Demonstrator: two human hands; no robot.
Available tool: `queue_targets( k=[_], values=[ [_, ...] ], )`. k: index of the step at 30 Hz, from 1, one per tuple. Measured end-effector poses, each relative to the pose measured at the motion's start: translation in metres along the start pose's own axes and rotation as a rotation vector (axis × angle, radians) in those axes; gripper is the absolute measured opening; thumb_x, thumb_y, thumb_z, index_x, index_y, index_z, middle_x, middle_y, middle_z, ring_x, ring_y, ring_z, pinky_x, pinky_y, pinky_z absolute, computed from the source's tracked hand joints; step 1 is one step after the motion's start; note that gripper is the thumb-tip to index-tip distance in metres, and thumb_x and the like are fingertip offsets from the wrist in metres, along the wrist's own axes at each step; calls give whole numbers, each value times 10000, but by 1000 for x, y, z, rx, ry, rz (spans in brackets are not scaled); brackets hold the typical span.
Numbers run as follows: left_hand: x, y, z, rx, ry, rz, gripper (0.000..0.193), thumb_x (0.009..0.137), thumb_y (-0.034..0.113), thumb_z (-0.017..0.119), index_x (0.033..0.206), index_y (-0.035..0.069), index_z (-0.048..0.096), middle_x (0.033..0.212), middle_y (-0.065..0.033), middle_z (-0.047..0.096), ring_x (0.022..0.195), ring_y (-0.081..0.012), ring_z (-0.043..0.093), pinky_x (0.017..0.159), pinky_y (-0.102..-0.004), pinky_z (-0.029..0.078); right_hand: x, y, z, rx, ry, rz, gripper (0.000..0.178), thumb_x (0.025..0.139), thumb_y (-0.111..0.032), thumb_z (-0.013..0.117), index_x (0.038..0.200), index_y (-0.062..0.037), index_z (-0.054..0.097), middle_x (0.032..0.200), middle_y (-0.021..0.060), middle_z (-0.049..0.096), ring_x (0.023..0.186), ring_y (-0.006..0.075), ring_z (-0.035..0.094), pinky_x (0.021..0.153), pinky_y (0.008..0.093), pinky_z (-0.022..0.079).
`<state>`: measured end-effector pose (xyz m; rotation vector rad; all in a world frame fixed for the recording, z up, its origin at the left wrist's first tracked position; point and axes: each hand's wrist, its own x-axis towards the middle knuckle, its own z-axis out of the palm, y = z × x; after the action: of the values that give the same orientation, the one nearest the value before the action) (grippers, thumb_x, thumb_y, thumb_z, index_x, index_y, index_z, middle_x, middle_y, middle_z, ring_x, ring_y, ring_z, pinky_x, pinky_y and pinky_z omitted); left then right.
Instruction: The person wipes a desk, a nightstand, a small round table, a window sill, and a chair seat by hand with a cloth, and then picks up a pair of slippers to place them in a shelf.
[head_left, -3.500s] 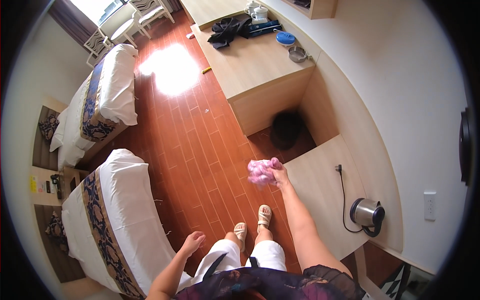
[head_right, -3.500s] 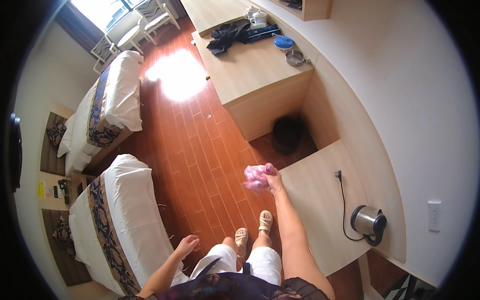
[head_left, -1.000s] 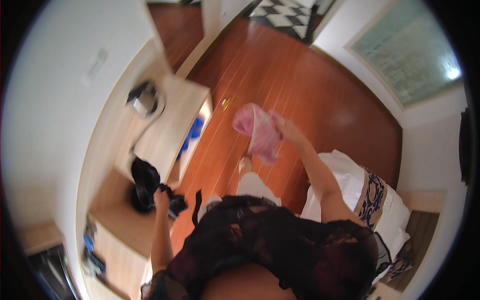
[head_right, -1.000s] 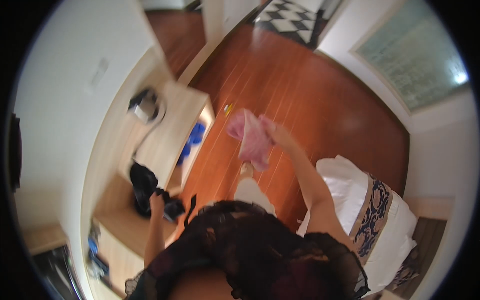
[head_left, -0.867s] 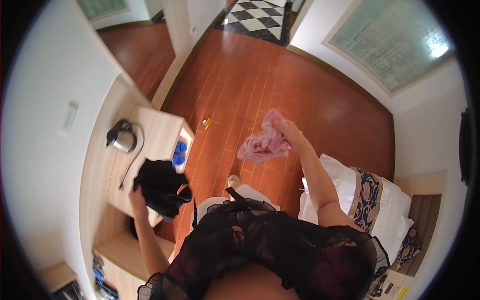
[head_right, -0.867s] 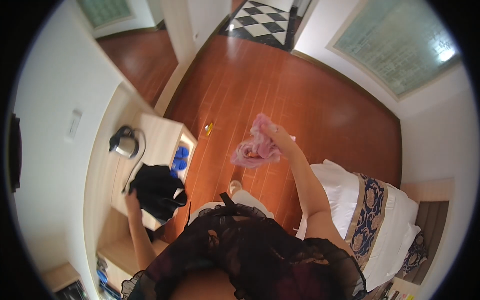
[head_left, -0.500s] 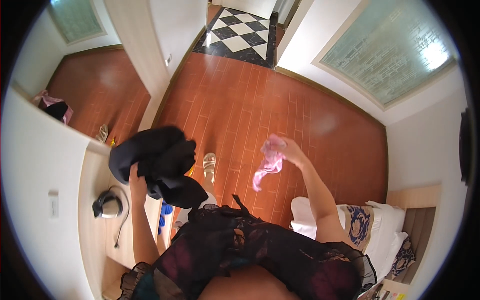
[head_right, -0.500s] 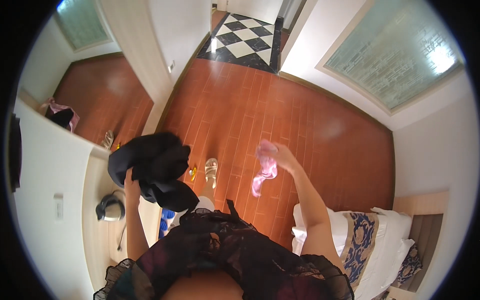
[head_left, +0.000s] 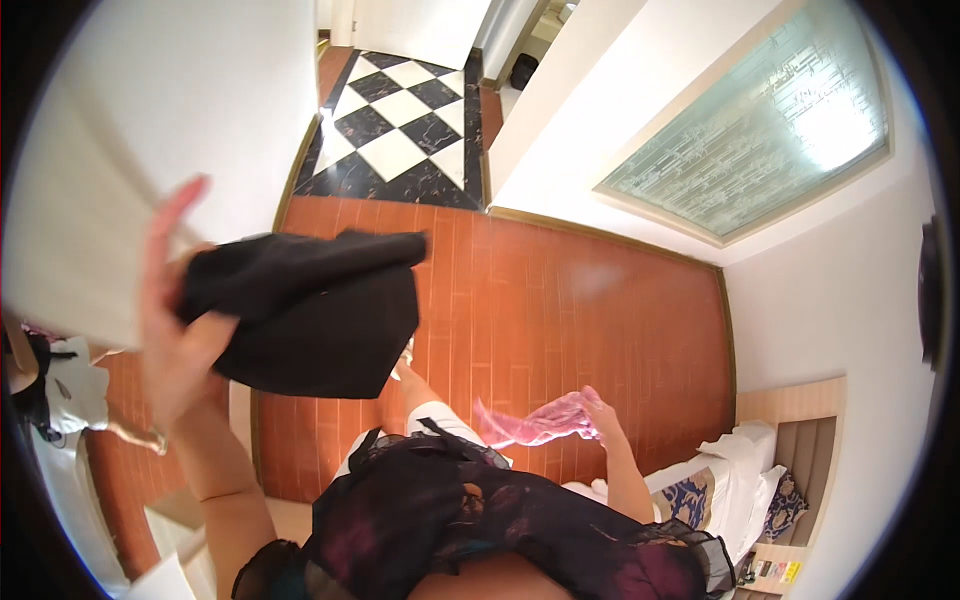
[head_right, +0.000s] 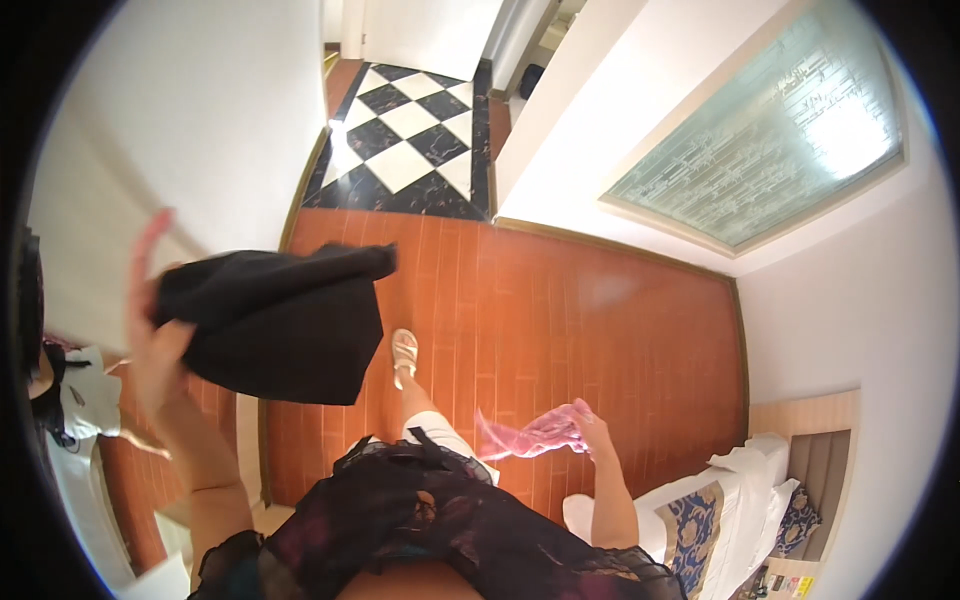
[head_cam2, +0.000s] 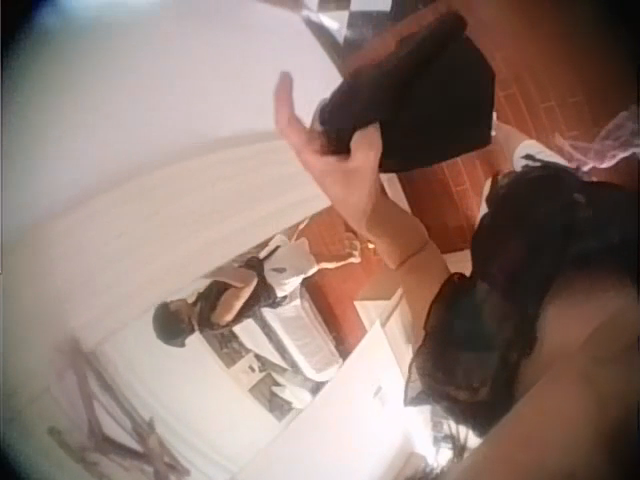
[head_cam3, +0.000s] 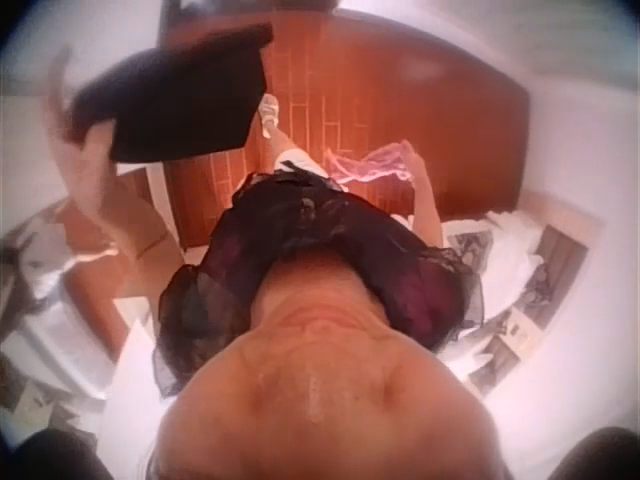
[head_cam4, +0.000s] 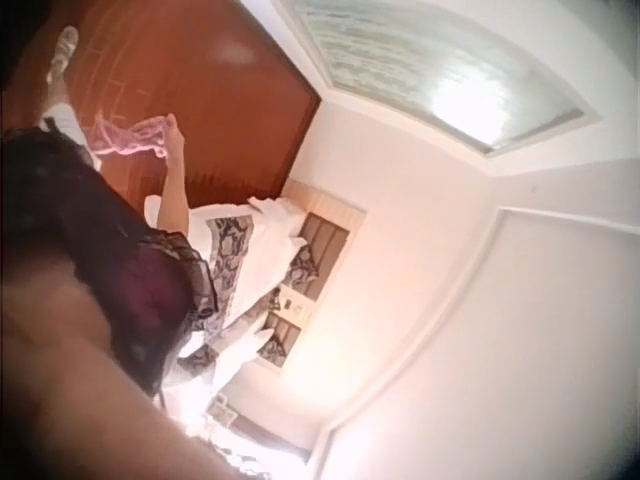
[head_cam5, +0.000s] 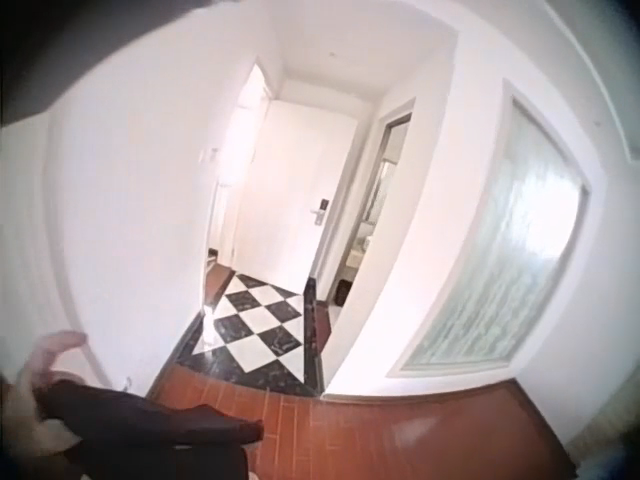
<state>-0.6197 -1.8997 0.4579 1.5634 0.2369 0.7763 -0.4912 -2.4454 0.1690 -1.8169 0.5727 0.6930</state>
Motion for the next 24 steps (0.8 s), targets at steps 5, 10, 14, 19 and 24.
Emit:
queue_targets(
  k=[5,10,14,19,24],
  values=[
    [164,-26,18,329,-143,327,754,635,122,598,1332,-38,362,889,-53,603,715,-96,556,689,-194,429,165,-173,114,-289,-196,-42,299,830,-262,660,1025,-37,638,696,13,576,457,82,464,371,245,356],
    [350,-99,46,315,-113,329,695,654,111,599,1301,-35,392,910,-65,608,745,-107,563,706,-207,434,278,-428,237,-277,-405,-223,328,812,-243,692,1052,-27,635,788,30,619,605,109,579,495,235,460],
    [501,-171,70,290,-100,325,649,669,102,600,1276,-32,416,926,-75,612,769,-115,568,719,-218,437,369,-621,309,-388,-437,-467,338,811,-247,697,1083,-61,626,812,-3,621,646,68,551,531,199,439],
    [692,-230,87,310,-92,386,591,687,91,601,1245,-29,446,947,-87,616,800,-125,575,736,-231,442,474,-793,406,-350,-379,-659,369,811,-254,695,1110,-51,618,869,2,641,667,65,555,554,203,444],
    [891,-324,112,184,-206,396,533,706,80,602,1214,-25,476,968,-99,621,830,-136,581,752,-244,446,543,-880,416,-22,-319,-485,327,821,-209,682,1095,-41,619,922,41,650,738,84,598,583,217,479]
  ],
)
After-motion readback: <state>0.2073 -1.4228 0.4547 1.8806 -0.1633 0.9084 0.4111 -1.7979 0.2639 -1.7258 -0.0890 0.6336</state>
